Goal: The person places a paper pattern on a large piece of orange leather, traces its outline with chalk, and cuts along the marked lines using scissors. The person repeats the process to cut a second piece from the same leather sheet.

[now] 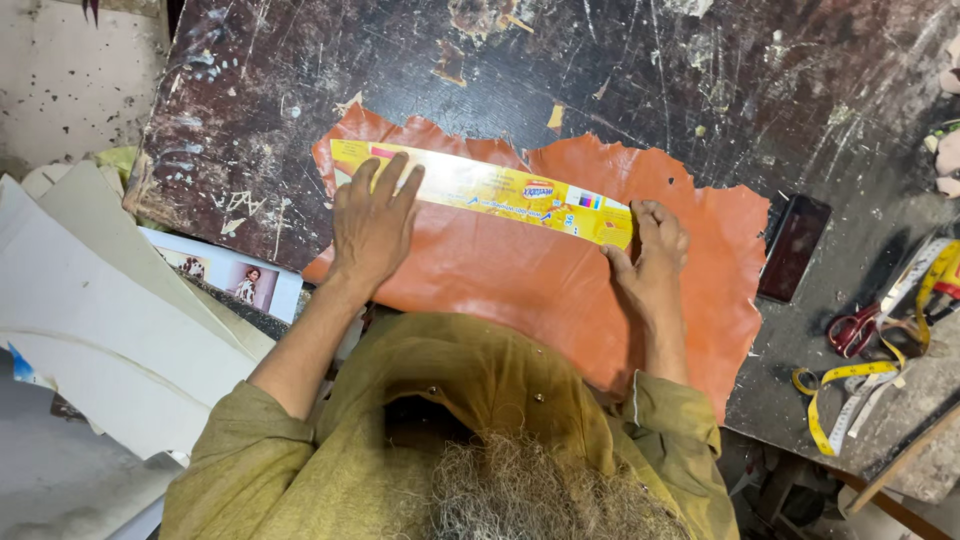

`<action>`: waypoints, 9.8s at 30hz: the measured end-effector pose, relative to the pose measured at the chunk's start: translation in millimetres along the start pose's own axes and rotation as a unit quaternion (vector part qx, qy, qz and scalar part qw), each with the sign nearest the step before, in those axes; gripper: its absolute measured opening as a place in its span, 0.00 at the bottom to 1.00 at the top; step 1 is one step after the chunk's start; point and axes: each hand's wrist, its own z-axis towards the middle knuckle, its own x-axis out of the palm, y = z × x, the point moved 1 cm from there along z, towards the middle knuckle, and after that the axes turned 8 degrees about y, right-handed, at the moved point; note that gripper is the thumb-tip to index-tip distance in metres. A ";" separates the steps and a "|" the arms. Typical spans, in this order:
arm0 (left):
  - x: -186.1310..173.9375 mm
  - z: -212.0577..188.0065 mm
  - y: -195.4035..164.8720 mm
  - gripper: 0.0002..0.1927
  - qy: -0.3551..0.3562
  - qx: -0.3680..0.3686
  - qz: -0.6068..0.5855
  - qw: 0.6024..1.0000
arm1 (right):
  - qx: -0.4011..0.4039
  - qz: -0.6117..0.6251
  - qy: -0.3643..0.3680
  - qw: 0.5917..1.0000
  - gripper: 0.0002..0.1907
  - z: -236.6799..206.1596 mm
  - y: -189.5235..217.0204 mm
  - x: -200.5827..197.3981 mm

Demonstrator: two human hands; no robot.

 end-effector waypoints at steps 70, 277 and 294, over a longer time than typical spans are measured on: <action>15.2 15.7 -5.2 0.32 -0.047 -0.075 0.025 0.996 | -0.005 -0.150 -0.169 0.974 0.23 -11.8 -20.6 40.4; 59.3 60.7 -116.9 0.43 0.020 0.095 -0.014 0.995 | -0.005 0.016 -0.256 0.966 0.08 18.5 -58.7 47.9; 48.5 78.8 -158.7 0.46 0.070 0.130 0.110 0.983 | -0.124 0.144 -0.140 0.972 0.05 62.8 -13.4 -0.5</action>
